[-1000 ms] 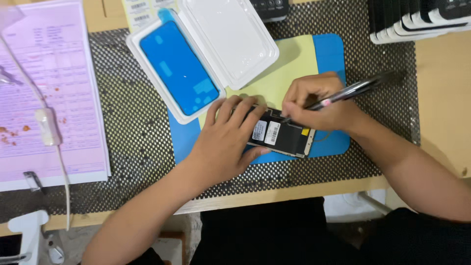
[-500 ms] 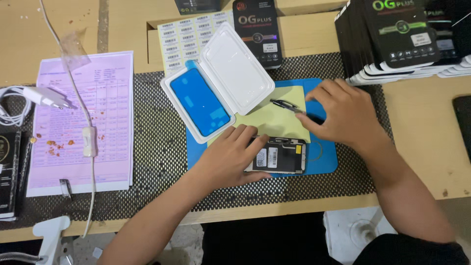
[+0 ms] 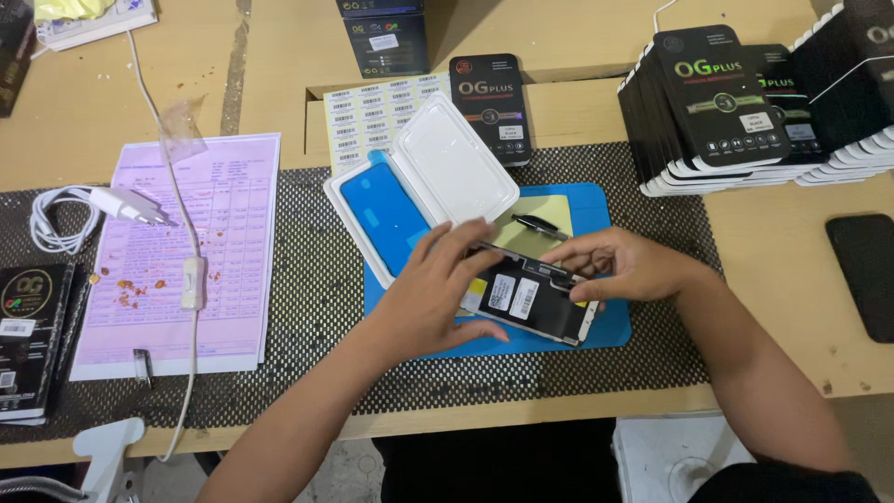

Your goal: The person prepares a smartphone screen component by removing a plastic protective film, labeling it with a small adhesive sticker, and placing it into a retail box before sealing the box.

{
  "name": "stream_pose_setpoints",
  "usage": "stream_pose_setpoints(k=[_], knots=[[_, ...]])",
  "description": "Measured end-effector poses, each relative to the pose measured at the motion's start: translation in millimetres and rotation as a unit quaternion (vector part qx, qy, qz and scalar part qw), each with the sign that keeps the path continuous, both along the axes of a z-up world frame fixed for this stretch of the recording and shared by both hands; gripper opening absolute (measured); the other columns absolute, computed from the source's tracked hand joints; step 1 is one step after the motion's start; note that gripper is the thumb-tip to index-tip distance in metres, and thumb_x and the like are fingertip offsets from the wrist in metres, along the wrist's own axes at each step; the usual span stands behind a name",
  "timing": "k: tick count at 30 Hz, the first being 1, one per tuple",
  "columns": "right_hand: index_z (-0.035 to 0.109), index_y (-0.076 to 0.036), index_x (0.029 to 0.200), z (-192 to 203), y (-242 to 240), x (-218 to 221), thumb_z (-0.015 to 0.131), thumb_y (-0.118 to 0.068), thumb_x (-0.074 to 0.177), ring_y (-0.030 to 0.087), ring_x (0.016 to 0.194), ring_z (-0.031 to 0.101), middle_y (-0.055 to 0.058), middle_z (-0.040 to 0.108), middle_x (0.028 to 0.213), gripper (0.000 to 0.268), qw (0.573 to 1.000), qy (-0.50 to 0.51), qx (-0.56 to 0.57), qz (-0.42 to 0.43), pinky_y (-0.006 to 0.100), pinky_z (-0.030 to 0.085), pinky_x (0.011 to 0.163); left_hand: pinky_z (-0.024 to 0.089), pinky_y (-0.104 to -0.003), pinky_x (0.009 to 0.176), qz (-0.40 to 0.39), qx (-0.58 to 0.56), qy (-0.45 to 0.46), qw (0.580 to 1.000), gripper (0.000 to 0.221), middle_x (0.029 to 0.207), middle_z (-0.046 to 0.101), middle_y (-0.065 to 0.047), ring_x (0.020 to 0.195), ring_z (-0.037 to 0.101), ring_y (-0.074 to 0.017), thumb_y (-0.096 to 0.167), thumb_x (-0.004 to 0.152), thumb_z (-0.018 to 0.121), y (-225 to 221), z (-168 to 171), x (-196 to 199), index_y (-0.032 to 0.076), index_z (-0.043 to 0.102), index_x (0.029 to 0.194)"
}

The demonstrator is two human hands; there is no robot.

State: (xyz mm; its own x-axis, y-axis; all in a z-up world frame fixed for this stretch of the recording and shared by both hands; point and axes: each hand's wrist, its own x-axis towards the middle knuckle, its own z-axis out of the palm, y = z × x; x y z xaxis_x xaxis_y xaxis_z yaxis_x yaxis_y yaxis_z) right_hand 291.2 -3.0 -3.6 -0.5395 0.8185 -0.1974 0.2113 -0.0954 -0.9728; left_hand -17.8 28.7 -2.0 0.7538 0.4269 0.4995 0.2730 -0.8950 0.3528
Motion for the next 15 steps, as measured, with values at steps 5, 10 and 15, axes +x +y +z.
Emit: stream_pose_setpoints(k=[5, 10, 15], knots=[[0.057, 0.006, 0.141, -7.5, 5.4, 6.9, 0.078, -0.006, 0.085, 0.011, 0.065, 0.066, 0.011, 0.074, 0.088, 0.061, 0.993, 0.064, 0.025, -0.093, 0.027, 0.064, 0.048, 0.035, -0.058, 0.113, 0.099, -0.055, -0.016, 0.993, 0.076, 0.141, 0.038, -0.023, 0.139, 0.039, -0.0425, 0.061, 0.097, 0.049, 7.5, -0.3, -9.7, 0.004, 0.037, 0.145], [0.034, 0.007, 0.158, -11.2, 13.8, 8.8, 0.067, -0.001, 0.094, 0.011, 0.062, 0.068, 0.012, 0.073, 0.087, 0.072, 0.965, 0.162, 0.092, -0.185, 0.020, 0.059, 0.050, 0.042, -0.058, 0.106, 0.217, 0.035, 0.174, 0.960, 0.076, 0.136, 0.045, -0.022, 0.133, 0.047, -0.0429, 0.042, 0.090, 0.074, 23.8, -40.1, -10.8, 0.002, 0.044, 0.147], [0.047, 0.003, 0.147, -22.0, 12.6, 8.0, 0.074, -0.004, 0.089, 0.016, 0.063, 0.070, 0.017, 0.072, 0.091, 0.064, 0.956, 0.120, 0.098, -0.250, 0.026, 0.064, 0.052, 0.051, -0.044, 0.088, 0.158, 0.041, 0.276, 0.947, 0.040, 0.126, 0.050, -0.014, 0.116, 0.059, -0.0329, 0.025, 0.099, 0.062, 18.1, -36.5, -15.5, 0.015, 0.052, 0.137]])
